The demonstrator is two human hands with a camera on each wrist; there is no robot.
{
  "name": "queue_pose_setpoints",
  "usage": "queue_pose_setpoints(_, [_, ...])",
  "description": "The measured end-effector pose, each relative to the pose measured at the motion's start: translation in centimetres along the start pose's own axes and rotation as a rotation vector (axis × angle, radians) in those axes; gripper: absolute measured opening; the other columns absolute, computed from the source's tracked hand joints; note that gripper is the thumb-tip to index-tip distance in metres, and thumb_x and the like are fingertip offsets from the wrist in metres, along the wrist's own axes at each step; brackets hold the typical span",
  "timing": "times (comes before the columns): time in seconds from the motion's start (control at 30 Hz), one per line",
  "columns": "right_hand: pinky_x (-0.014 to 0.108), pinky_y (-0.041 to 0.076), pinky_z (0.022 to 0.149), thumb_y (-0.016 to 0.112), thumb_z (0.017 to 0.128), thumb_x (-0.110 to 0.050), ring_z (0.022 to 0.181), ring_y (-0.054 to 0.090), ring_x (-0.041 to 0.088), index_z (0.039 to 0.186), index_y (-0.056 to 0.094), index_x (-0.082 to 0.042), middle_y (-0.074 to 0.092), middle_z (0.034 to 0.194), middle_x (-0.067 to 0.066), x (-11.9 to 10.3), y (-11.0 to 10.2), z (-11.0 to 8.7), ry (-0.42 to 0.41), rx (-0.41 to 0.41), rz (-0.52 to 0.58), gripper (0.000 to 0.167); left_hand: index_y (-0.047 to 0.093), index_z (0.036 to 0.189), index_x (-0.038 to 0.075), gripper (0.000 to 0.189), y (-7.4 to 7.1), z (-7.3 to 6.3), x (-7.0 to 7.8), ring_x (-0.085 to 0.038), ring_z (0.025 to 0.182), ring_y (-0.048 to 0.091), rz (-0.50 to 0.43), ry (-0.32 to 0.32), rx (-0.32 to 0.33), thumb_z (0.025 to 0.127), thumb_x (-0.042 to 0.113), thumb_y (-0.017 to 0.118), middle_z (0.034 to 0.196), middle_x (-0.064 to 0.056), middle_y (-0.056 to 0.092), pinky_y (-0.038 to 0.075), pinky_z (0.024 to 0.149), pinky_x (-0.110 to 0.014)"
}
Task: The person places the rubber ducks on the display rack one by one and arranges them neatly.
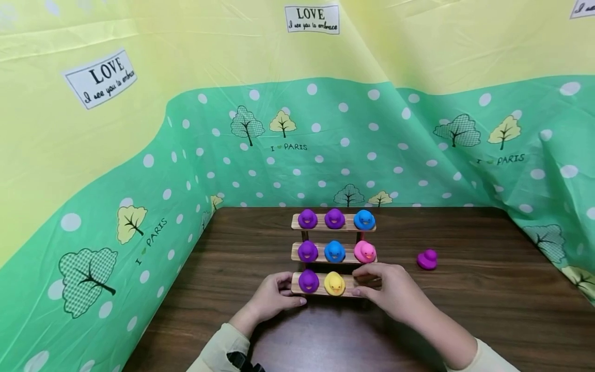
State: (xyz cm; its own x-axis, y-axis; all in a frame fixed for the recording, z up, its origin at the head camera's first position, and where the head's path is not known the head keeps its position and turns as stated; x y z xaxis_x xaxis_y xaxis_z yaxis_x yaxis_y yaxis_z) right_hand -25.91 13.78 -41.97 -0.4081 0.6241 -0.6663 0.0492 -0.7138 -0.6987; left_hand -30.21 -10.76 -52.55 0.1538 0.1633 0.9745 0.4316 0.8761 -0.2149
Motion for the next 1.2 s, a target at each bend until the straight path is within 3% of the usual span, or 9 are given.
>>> queue_pose_setpoints(0.33, [0.027,0.061,0.069,0.087,0.089,-0.021,0.084,0.07,0.01,0.106,0.078,-0.018,0.075,0.096,-0.008,3.8,-4.2,-1.6,0.055,0.025,0.057,0.019,0.069,0.123,-0.002,0.046,-0.1,0.1,-0.2,-0.019,0.101,0.075,0.001,-0.013,0.002,0.082,-0.001,0.088,0.111,-0.009,0.076,0.063,0.089,-0.028])
queue_pose_setpoints(0.57, [0.025,0.058,0.064,0.083,0.094,-0.024,0.08,0.067,0.009,0.107,0.078,-0.013,0.076,0.093,-0.005,9.2,-9.0,-1.9,0.148,0.133,-0.019,0.019,0.068,0.124,-0.003,0.047,0.0,0.1,-0.1,-0.019,0.101,0.074,-0.021,-0.014,-0.004,0.082,-0.002,0.088,0.112,-0.011,0.075,0.062,0.09,-0.029])
queue_pose_setpoints(0.67, [0.023,0.056,0.061,0.082,0.095,-0.024,0.083,0.068,0.014,0.111,0.078,-0.01,0.077,0.099,0.005,11.4,-11.2,-1.8,0.179,0.191,-0.061,0.023,0.067,0.124,-0.004,0.047,0.0,0.1,-0.1,-0.019,0.102,0.074,-0.027,-0.013,-0.003,0.081,-0.003,0.088,0.112,-0.011,0.075,0.062,0.09,-0.029])
queue_pose_setpoints(0.8, [0.022,0.053,0.063,0.081,0.096,-0.025,0.098,0.069,0.032,0.122,0.075,-0.008,0.075,0.114,0.019,14.2,-13.3,-1.6,0.205,0.227,-0.152,0.032,0.068,0.124,-0.004,0.047,0.0,0.1,-0.1,-0.018,0.101,0.074,-0.028,-0.012,-0.004,0.081,-0.003,0.087,0.112,-0.011,0.075,0.062,0.09,-0.029])
queue_pose_setpoints(0.9, [0.027,0.05,0.058,0.078,0.097,-0.025,0.084,0.066,0.037,0.132,0.069,-0.005,0.069,0.125,0.027,16.2,-13.5,-1.3,0.238,0.167,-0.184,0.041,0.068,0.124,-0.004,0.047,0.0,0.1,-0.1,-0.018,0.1,0.074,-0.033,-0.006,-0.003,0.081,-0.003,0.087,0.111,-0.012,0.075,0.063,0.09,-0.029])
queue_pose_setpoints(1.07, [0.03,0.048,0.061,0.077,0.097,-0.018,0.088,0.062,0.032,0.139,0.064,-0.001,0.063,0.134,0.03,18.3,-12.5,-1.0,0.255,0.017,-0.177,0.046,0.068,0.125,-0.004,0.048,0.0,0.0,-0.2,-0.018,0.1,0.074,-0.032,-0.002,-0.002,0.081,-0.003,0.088,0.111,-0.012,0.076,0.063,0.09,-0.029])
queue_pose_setpoints(1.13, [0.03,0.048,0.067,0.076,0.097,-0.015,0.099,0.06,0.032,0.137,0.066,-0.001,0.063,0.136,0.029,18.7,-12.2,-1.0,0.254,-0.011,-0.171,0.043,0.068,0.125,-0.004,0.048,0.0,0.0,-0.2,-0.018,0.1,0.074,-0.03,0.001,-0.003,0.081,-0.003,0.087,0.111,-0.012,0.076,0.063,0.09,-0.029])
queue_pose_setpoints(1.2, [0.031,0.05,0.066,0.075,0.097,-0.012,0.095,0.06,0.031,0.133,0.069,-0.002,0.065,0.132,0.028,19.0,-12.0,-1.0,0.262,-0.007,-0.169,0.038,0.067,0.125,-0.004,0.047,0.0,0.1,-0.2,-0.018,0.101,0.074,-0.031,0.003,-0.004,0.081,-0.003,0.087,0.112,-0.012,0.075,0.063,0.09,-0.029])
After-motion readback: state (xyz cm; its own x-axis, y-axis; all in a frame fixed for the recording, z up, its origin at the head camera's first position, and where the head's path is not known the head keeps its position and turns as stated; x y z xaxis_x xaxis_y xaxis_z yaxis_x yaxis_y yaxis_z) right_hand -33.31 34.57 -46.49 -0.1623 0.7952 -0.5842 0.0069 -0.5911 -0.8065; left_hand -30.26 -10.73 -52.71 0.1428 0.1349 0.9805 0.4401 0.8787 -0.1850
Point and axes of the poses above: each hand's wrist, its own z-axis towards the middle knuckle, its own y-axis out of the palm, x = y × z, the point moved 10 cm from there along z, towards the middle knuckle
